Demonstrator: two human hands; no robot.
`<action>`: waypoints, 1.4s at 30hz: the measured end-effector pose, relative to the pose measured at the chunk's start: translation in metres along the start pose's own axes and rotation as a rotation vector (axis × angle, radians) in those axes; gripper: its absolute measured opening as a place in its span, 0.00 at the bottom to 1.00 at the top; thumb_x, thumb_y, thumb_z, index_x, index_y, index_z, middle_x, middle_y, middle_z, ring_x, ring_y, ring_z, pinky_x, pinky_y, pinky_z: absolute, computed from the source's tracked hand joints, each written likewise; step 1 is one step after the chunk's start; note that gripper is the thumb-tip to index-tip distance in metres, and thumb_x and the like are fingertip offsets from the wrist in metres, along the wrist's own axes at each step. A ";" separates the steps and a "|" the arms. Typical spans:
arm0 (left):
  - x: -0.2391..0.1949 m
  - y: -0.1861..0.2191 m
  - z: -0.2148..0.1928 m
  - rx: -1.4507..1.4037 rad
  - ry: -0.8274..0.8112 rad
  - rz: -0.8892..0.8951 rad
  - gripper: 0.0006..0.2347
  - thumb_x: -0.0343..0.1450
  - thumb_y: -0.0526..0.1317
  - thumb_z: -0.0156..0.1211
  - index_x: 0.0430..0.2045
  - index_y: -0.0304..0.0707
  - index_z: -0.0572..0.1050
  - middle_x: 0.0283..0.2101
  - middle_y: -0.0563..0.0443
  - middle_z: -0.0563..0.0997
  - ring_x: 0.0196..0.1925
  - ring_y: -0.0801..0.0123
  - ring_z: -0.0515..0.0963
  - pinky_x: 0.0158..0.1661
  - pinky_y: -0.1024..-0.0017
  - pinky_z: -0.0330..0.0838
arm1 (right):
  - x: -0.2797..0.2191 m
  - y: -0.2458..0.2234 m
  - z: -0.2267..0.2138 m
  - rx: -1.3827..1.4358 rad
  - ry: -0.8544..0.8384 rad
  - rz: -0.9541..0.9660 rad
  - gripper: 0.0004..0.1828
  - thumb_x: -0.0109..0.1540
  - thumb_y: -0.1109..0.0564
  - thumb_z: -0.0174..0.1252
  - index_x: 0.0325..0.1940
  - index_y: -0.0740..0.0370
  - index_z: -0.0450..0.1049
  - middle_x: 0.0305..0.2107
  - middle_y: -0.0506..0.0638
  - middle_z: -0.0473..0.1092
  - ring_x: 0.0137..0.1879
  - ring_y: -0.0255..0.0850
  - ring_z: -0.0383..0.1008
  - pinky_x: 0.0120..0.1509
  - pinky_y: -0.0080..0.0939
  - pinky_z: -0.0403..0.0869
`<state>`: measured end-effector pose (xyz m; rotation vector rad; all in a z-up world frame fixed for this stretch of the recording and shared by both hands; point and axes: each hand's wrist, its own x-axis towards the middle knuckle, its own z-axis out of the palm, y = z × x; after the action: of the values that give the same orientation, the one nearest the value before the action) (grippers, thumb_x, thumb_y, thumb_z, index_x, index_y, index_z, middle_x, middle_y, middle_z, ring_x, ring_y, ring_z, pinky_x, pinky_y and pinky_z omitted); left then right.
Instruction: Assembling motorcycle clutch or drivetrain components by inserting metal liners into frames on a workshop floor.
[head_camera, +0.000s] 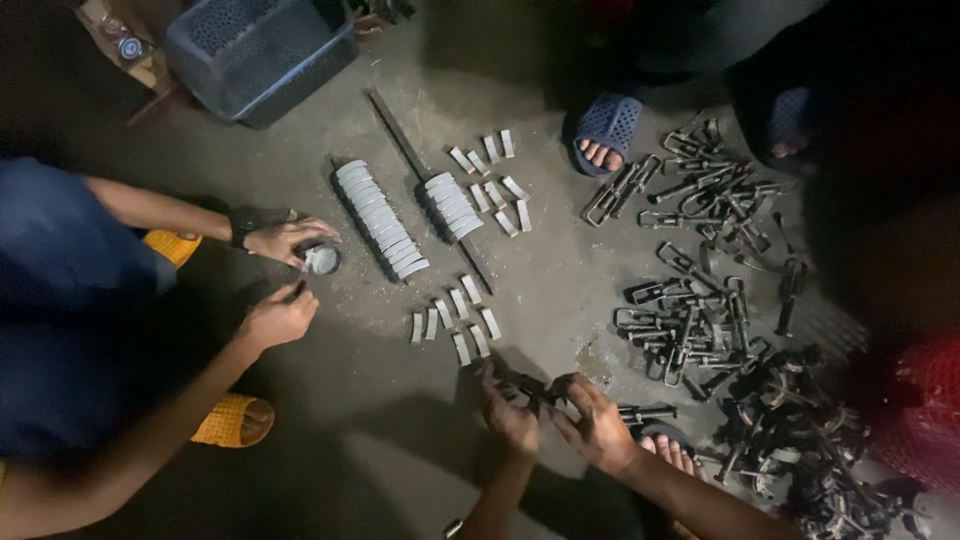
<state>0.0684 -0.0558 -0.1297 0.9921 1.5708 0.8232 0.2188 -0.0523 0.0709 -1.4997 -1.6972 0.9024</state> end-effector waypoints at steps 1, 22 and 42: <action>0.001 -0.022 0.006 -0.095 0.009 0.033 0.29 0.67 0.40 0.66 0.63 0.35 0.62 0.59 0.38 0.69 0.59 0.50 0.70 0.57 0.54 0.71 | -0.002 -0.009 -0.005 0.070 0.050 0.078 0.21 0.53 0.65 0.65 0.51 0.64 0.73 0.44 0.58 0.72 0.48 0.52 0.77 0.51 0.45 0.78; -0.110 0.413 -0.126 0.485 -0.205 0.889 0.27 0.58 0.33 0.73 0.54 0.30 0.75 0.50 0.36 0.77 0.50 0.45 0.79 0.48 0.59 0.75 | 0.049 -0.218 -0.138 0.381 -0.171 0.608 0.21 0.61 0.47 0.67 0.50 0.59 0.72 0.25 0.49 0.75 0.24 0.38 0.75 0.26 0.38 0.74; -0.321 0.497 -0.275 0.516 -0.105 0.856 0.29 0.58 0.33 0.66 0.57 0.30 0.71 0.51 0.36 0.75 0.54 0.46 0.78 0.54 0.59 0.72 | -0.059 -0.446 -0.148 0.615 -0.298 0.449 0.11 0.60 0.52 0.64 0.37 0.64 0.77 0.24 0.47 0.75 0.26 0.34 0.73 0.24 0.38 0.72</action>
<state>-0.0778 -0.1435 0.5000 2.1251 1.2630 0.9102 0.1203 -0.1437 0.5252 -1.3663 -1.1035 1.7704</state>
